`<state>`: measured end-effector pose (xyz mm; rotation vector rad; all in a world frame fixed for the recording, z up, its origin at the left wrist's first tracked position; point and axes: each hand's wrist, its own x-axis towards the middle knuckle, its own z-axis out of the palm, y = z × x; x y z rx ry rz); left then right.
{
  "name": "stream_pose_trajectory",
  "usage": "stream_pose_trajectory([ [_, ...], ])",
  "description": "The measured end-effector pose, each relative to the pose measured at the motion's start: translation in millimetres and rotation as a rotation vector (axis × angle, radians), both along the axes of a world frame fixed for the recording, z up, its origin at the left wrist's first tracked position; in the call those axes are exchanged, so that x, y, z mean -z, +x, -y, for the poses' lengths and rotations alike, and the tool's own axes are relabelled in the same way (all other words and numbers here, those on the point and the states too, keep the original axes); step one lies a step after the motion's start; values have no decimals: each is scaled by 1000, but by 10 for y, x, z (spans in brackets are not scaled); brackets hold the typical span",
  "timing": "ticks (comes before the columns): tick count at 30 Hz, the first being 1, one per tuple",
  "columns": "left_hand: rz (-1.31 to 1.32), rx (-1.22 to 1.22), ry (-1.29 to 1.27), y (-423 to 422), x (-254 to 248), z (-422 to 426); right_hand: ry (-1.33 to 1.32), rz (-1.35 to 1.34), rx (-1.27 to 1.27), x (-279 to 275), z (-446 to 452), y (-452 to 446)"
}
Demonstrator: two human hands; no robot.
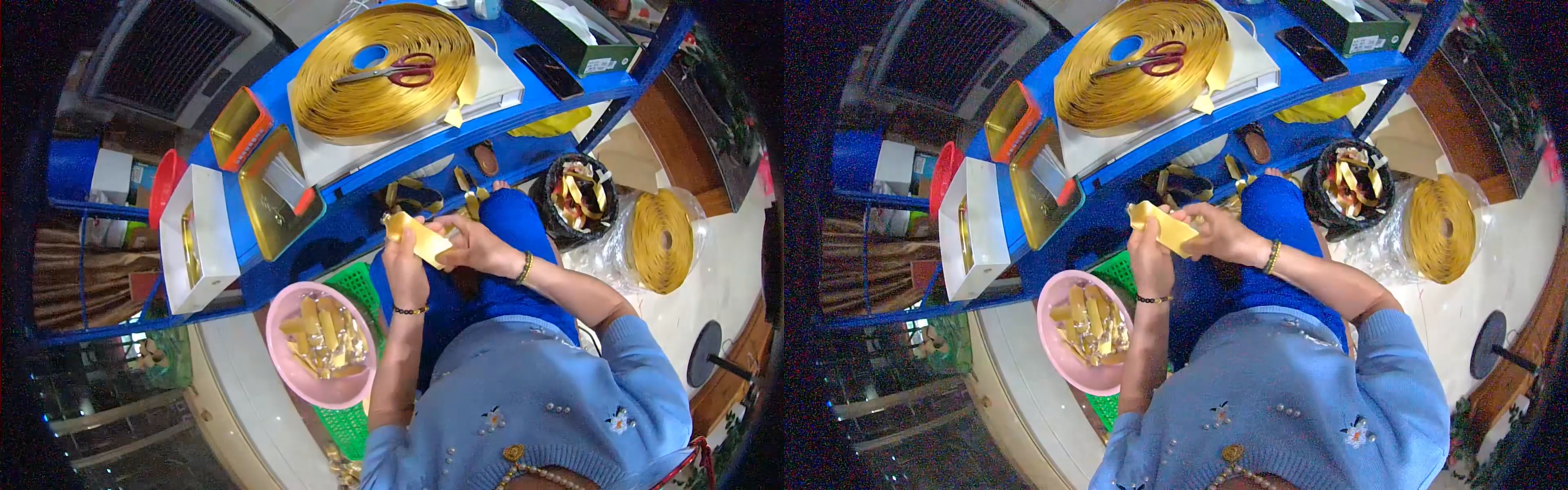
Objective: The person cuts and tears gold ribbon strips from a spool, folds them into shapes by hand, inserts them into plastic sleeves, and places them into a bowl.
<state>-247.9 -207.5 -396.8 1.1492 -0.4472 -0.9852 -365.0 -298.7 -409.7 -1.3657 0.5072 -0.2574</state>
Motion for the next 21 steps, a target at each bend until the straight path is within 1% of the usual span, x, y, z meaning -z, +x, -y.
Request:
stream_pose_trajectory([
  [2, -189, 51, -82, 27, -5, -31, 275, -10, -107, -52, 73, -28],
  [3, -437, 27, -144, -3, -46, -30, 419, 138, -55, -45, 61, -41],
  [6, -500, 22, -219, -74, -84, -13, 457, 195, -59, 48, 50, -47],
  [7, -458, -35, -95, -110, -128, -20, 350, 158, -129, 71, 60, -65],
  [10, -111, -38, -37, -68, -48, -40, 35, 167, -150, 169, 70, -84],
  [11, 17, -125, 19, -91, -93, -22, -173, 177, -66, 135, 89, -56],
  [14, 212, 24, 148, -25, -32, -72, -394, 48, 88, -87, 147, -45],
  [15, 252, 39, 142, -46, -27, -61, -436, 93, 106, -190, 161, -18],
  [17, 333, 66, 132, -116, -46, -35, -419, 76, 59, -225, 218, 65],
  [18, 312, 104, 116, -135, -80, -34, -410, 69, 33, -281, 235, 115],
  [19, 292, 140, 101, -153, -121, -38, -132, -64, -76, -361, 266, 94],
  [20, 271, 175, 85, -157, -141, -46, -99, -43, -89, -360, 282, 110],
  [21, 232, 227, 154, -117, -40, -57, -66, -22, -102, -353, 297, 122],
])
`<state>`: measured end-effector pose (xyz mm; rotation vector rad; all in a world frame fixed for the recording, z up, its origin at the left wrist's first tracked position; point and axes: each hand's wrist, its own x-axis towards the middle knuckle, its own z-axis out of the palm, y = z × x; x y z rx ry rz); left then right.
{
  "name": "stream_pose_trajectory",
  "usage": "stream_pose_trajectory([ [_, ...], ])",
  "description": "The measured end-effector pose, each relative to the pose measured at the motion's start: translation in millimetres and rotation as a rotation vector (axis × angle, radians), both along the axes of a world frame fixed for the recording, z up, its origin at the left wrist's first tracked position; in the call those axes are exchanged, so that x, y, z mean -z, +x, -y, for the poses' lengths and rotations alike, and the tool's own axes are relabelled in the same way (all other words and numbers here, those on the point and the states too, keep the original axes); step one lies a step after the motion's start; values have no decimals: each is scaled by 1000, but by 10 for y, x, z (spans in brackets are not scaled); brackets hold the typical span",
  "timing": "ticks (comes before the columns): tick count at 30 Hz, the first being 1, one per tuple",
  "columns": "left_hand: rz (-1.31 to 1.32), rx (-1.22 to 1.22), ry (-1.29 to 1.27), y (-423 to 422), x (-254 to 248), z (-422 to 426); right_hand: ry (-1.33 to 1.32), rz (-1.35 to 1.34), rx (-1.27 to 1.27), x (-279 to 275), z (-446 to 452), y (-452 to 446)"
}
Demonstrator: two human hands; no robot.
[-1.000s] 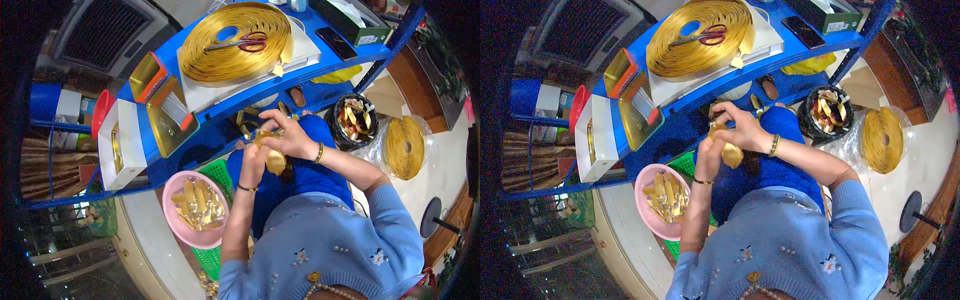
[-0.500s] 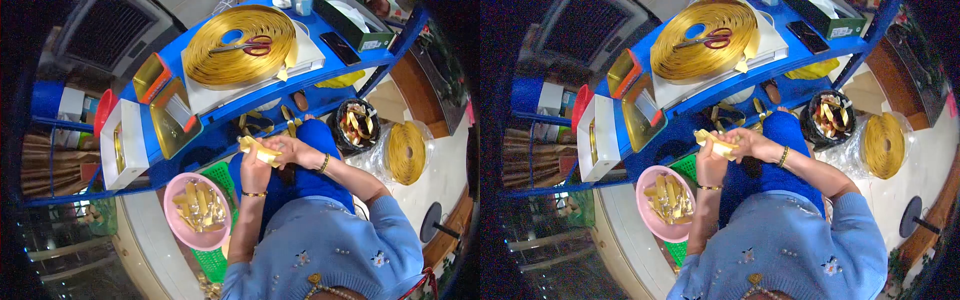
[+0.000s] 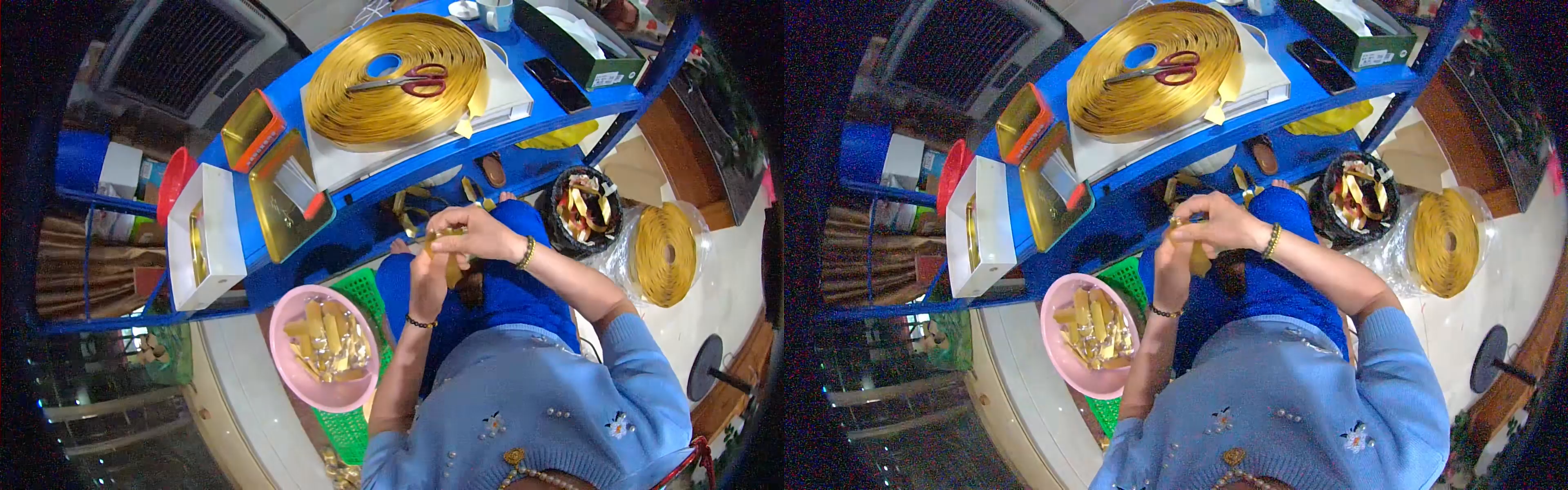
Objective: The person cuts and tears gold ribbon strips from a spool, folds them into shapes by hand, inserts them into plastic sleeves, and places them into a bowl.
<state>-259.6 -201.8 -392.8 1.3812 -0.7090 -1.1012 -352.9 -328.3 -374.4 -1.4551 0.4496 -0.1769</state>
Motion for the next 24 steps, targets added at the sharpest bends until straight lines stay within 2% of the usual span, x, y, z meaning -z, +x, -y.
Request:
stream_pose_trajectory([
  [3, 54, 135, -20, 43, 3, -49, -5, 88, 3, 166, 23, 42],
  [7, -135, 189, -70, 66, -89, 5, -61, 210, 20, 204, 25, 42],
  [10, -168, 233, -103, 109, -78, 34, 136, 15, -21, -80, 15, 6],
  [13, -171, 280, -84, 153, 18, 20, -85, 163, -40, 170, 66, 52],
  [15, -196, 300, -81, 176, 37, 16, -279, 124, 23, 164, 27, 45],
  [16, -108, 224, -88, 155, 37, 21, -376, 104, 55, 162, 0, 37],
  [18, 64, 73, -103, 71, -9, 64, -866, 162, 140, 201, -80, 62],
  [19, 129, 73, -132, 64, 4, 78, -1110, 189, 182, 213, -129, 77],
  [20, 193, 72, -159, 58, 28, 87, -994, 97, 85, 98, -174, 54],
  [21, 256, 73, -184, 50, 59, 85, -1009, 103, 79, 98, -180, 61],
  [24, 796, 139, -256, 144, 161, 52, -1037, 138, 140, 153, -189, 98],
])
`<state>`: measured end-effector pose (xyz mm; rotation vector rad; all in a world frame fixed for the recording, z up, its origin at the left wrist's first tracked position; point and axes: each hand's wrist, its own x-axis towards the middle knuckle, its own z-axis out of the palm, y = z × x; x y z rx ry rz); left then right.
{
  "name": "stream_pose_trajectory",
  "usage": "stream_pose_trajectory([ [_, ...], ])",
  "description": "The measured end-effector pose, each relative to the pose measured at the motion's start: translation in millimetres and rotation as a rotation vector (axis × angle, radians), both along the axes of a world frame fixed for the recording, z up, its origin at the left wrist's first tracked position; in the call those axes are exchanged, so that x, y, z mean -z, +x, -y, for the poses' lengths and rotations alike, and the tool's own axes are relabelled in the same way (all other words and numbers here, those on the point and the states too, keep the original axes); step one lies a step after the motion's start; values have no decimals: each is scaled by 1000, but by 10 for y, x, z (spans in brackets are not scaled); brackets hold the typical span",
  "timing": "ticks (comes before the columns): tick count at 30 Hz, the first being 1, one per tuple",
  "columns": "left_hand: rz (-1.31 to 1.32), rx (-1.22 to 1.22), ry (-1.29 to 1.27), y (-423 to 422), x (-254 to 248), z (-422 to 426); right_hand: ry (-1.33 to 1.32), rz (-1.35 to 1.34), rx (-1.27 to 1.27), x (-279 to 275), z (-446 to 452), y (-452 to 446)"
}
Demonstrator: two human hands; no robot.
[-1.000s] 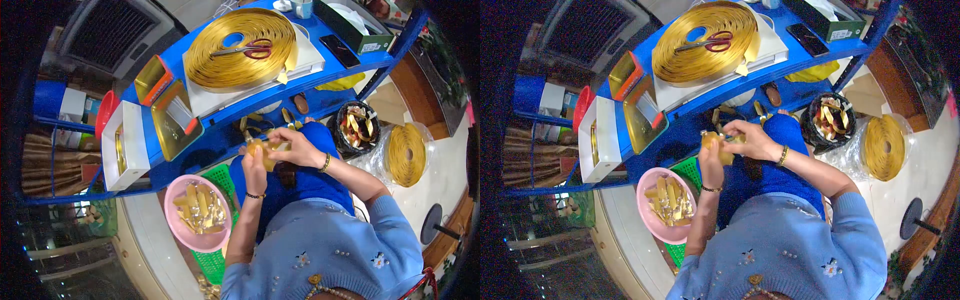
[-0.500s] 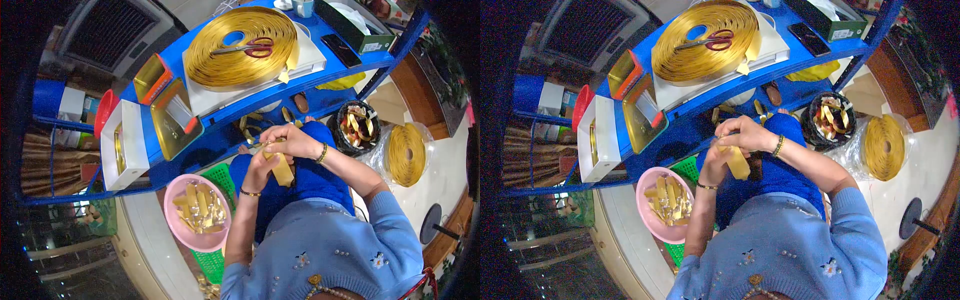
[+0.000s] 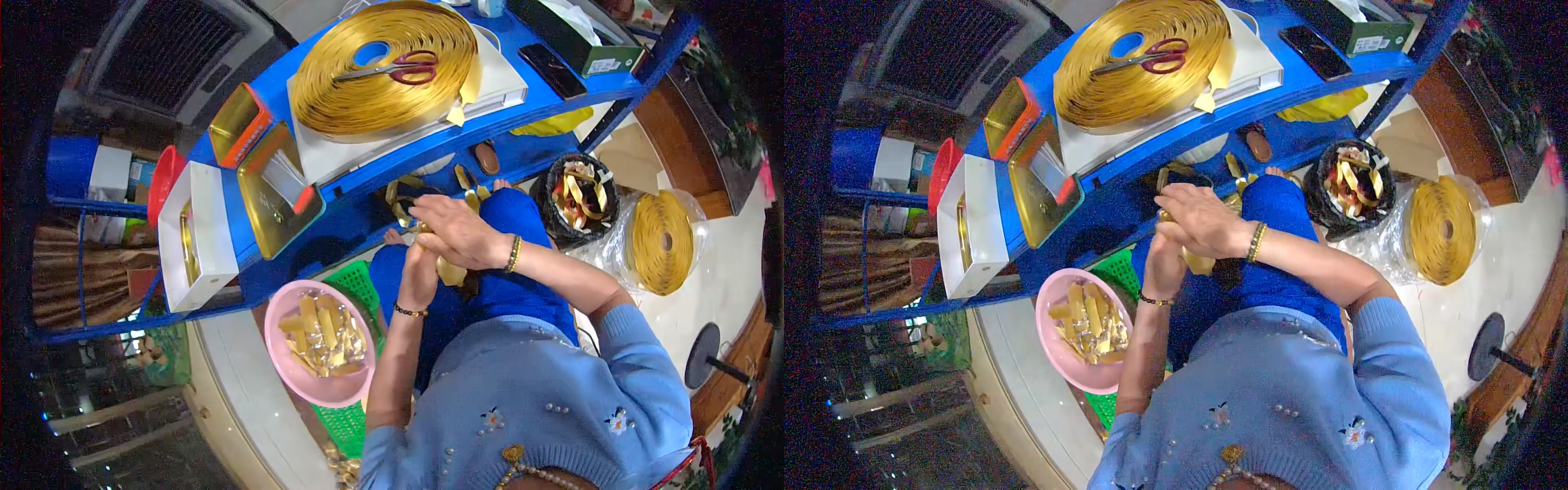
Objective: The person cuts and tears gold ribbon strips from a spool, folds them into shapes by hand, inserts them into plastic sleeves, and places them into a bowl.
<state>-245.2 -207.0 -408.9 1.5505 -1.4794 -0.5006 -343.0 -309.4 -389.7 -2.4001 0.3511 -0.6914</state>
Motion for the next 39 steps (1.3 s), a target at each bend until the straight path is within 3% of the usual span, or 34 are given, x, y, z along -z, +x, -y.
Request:
stream_pose_trajectory([
  [3, -603, -137, 203, -2, -83, -32, 26, 104, 136, -47, -16, -33],
  [6, -475, -369, 208, 21, -3, 18, 459, -71, 179, -94, -100, -116],
  [9, 286, -347, 29, -75, -43, 77, 730, -11, 183, 124, -148, -66],
  [13, 664, -374, -142, -42, 254, 87, 821, -31, 285, 212, -130, 18],
  [19, 648, -378, 92, -87, 38, 59, 519, 28, 187, 248, -23, 14],
  [22, 422, -197, 53, -32, -17, -51, 367, -68, -8, 167, 148, -94],
  [25, 45, 35, 267, 205, -293, -63, 334, -87, -370, 130, 334, -137],
  [26, 35, 78, 174, 259, -252, -42, 317, -129, -430, 20, 348, -138],
  [29, -195, 181, 524, 305, -256, -9, 241, -212, -530, -93, 399, -86],
  [30, -226, 190, 402, 233, -363, -6, 268, -305, -451, -173, 406, -87],
  [32, -386, 39, 346, 180, -298, -7, 324, -487, -296, -326, 394, -94],
  [33, -467, -42, 315, 179, -245, -8, 478, -321, -251, -229, 369, -96],
  [35, -372, -194, 251, 218, -84, -14, 774, 15, -161, 153, 257, -117],
  [37, -372, -323, 130, 194, -18, -9, 647, -27, -149, 417, 114, -166],
  [39, -354, -453, 81, 89, -93, 26, 1156, -9, -211, 349, -80, -180],
])
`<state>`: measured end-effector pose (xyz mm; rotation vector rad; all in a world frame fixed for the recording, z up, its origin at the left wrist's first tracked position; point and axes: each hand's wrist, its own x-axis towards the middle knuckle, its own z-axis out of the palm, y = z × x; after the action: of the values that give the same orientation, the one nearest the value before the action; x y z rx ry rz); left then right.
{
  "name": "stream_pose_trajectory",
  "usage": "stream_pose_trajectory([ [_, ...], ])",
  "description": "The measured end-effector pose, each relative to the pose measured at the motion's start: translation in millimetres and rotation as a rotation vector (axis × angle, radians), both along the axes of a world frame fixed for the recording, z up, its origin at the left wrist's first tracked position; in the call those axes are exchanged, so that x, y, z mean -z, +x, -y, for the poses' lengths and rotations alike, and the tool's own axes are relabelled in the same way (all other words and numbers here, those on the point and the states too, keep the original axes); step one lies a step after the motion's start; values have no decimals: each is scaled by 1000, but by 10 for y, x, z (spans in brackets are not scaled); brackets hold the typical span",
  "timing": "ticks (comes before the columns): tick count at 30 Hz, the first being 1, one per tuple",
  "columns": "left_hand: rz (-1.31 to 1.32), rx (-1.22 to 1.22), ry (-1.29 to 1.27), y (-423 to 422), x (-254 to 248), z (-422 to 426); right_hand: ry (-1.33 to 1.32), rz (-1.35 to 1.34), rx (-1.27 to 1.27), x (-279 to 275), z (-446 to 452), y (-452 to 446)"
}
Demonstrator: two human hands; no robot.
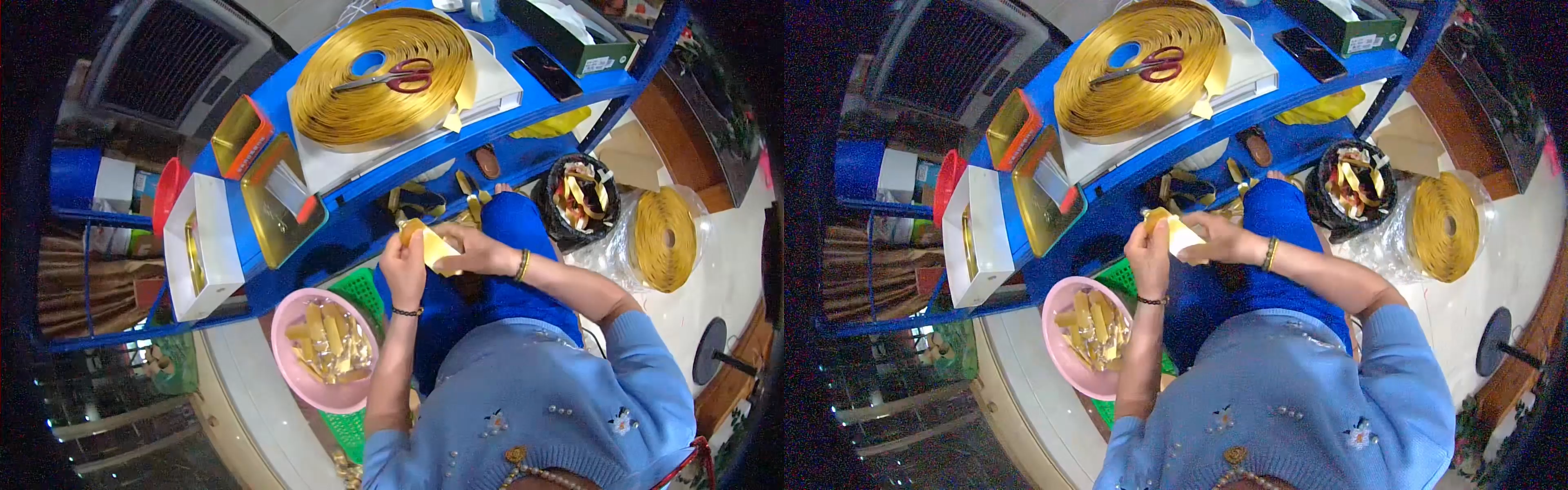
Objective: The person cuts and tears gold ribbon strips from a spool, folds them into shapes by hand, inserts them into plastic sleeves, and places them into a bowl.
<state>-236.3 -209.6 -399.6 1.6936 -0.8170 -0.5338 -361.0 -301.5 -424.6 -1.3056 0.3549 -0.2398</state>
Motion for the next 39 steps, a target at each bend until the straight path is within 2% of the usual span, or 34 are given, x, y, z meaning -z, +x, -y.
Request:
stream_pose_trajectory([
  [1, -13, -55, -55, -41, 6, 18, 30, -10, -19, 268, 8, 46],
  [2, -26, -112, -111, -55, 11, 25, 145, -9, -3, 227, -16, 36],
  [5, 117, -55, -73, -6, 29, -46, 412, 33, 13, 26, -135, -24],
  [9, -895, 103, -386, -110, -72, 2, 419, 87, -34, 121, -141, -19],
  [11, -893, 127, -315, -92, -79, -42, 413, 44, -50, 92, -129, -34],
  [14, -760, 119, -270, -96, -29, -52, -112, -185, -10, -14, -78, -81],
  [17, -626, 128, -225, -96, -56, -71, -798, 2, 216, -178, 105, -35],
  [20, -444, 112, -144, -176, -93, -40, -1101, 130, 238, -463, 252, 73],
  [23, -290, 135, -104, -225, -76, -4, -1119, 193, 53, -433, 330, 247],
  [25, -38, 120, -88, -142, 293, -5, -1031, 81, -15, -408, 299, 328],
  [26, -60, 128, -94, -129, 253, -8, -985, 26, -50, -388, 289, 352],
  [27, -82, 135, -99, -117, 215, -10, -942, 52, 62, -357, 259, 354],
  [29, -423, 179, -135, -85, 40, -87, -845, 99, 282, -281, 132, 325],
  [32, -645, 56, -169, -29, -66, -76, -770, 85, 405, -173, 1, 237],
  [33, -755, 79, -288, 1, 1, -47, -785, -6, 315, -246, -59, 157],
  [34, -726, 72, -299, 20, 53, -28, -684, -83, 235, -330, -133, 107],
  [36, -670, 55, -320, 45, -16, 19, -674, 68, 289, -202, -214, 113],
  [39, -730, 38, -370, 68, -161, 38, -723, 61, 263, -92, -277, 76],
])
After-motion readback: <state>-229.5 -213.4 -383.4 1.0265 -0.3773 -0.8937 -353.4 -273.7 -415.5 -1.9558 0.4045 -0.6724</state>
